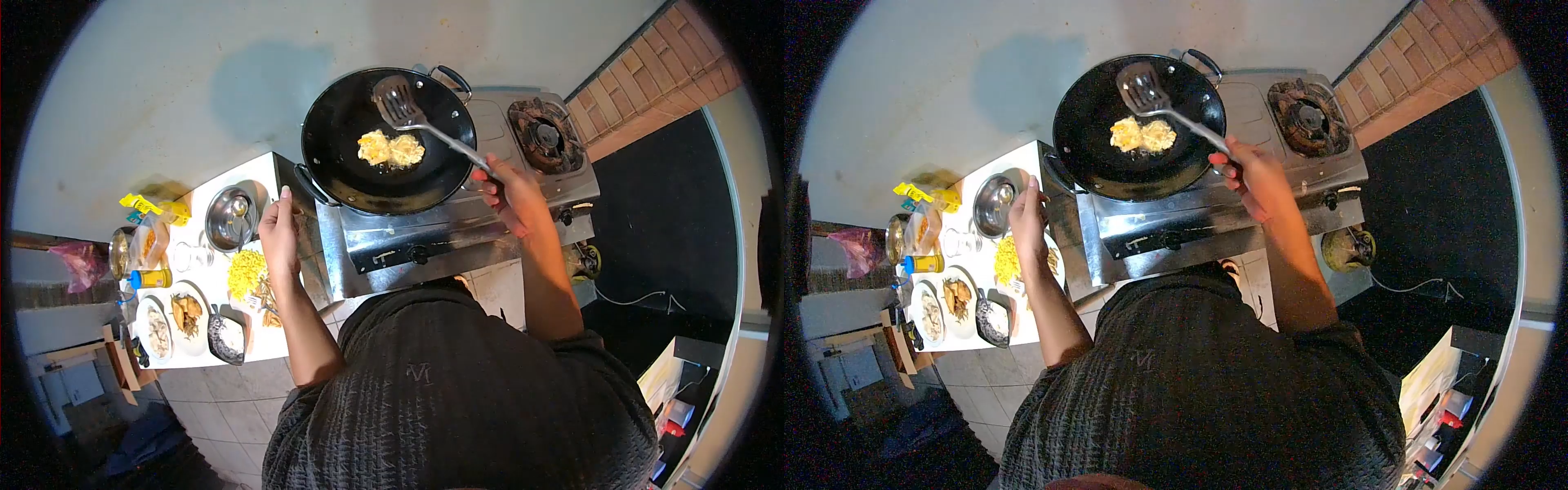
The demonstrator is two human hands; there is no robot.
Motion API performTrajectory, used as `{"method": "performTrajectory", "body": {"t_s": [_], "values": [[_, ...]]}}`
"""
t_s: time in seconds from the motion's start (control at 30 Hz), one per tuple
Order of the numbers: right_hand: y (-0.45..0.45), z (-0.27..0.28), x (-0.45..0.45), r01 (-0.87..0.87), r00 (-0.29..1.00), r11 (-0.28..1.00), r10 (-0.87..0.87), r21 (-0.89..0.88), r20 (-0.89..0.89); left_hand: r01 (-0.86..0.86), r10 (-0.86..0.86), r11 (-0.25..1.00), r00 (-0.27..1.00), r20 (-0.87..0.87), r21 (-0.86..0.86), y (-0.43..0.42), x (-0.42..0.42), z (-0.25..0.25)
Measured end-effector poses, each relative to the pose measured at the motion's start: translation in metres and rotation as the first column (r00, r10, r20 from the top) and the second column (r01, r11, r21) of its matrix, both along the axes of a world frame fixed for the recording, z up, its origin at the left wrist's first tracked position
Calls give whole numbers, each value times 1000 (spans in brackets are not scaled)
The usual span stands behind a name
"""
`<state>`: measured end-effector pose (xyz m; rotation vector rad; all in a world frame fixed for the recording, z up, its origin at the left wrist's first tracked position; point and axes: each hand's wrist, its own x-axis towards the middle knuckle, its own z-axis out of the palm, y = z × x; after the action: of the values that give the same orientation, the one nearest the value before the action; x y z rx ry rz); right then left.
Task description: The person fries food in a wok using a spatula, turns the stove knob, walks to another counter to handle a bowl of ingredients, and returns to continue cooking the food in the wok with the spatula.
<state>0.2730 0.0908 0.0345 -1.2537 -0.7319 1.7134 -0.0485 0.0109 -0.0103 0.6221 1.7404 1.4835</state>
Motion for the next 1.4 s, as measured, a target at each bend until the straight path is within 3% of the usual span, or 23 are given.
{"method": "performTrajectory", "body": {"t_s": [0.03, 0.17, 0.27, 0.33, 0.37, 0.43, 0.53, 1.0, 1.17, 1.33, 1.4], "values": [[-2, -2, 0, -48, 993, 999, 45, -25, -105, 0, 0, 1000, 1000, -1, -1, 0, 0, 0], [-7, -7, -2, -120, 962, 991, 102, -58, -252, -1, 1, 1000, 1000, -8, -21, 1, 1, 3], [-9, -8, -6, -88, 986, 996, 87, -6, -142, 4, -5, 1000, 1000, -22, -28, 2, 0, 2], [-7, -12, -8, -70, 956, 944, -29, 322, 292, 10, -11, 1000, 1000, -23, -24, 3, 1, 2], [-6, -13, -7, -67, 956, 945, -31, 321, 292, 11, -12, 1000, 1000, -27, -28, 4, 2, 2], [-4, -15, -6, -139, 852, 857, -152, 496, 501, 14, -15, 999, 999, -31, -34, 5, 2, 0], [-6, -16, -6, -166, 802, 794, -236, 585, 548, -2, 1, 1000, 999, -49, -11, 8, 3, -3], [-11, -6, -5, -201, 710, 813, -263, 547, 653, 67, -65, 993, 997, -29, 101, 15, 4, -13], [-13, -4, -4, -232, 640, 810, -289, 538, 711, 56, -56, 997, 998, -8, 60, 14, 7, -7], [-15, 4, -7, -359, 527, 646, -455, 673, 718, 57, -56, 998, 998, -31, 39, 15, 6, -9], [-15, 6, -7, -366, 524, 640, -458, 676, 718, 57, -57, 997, 998, -8, 43, 14, 6, -8]]}}
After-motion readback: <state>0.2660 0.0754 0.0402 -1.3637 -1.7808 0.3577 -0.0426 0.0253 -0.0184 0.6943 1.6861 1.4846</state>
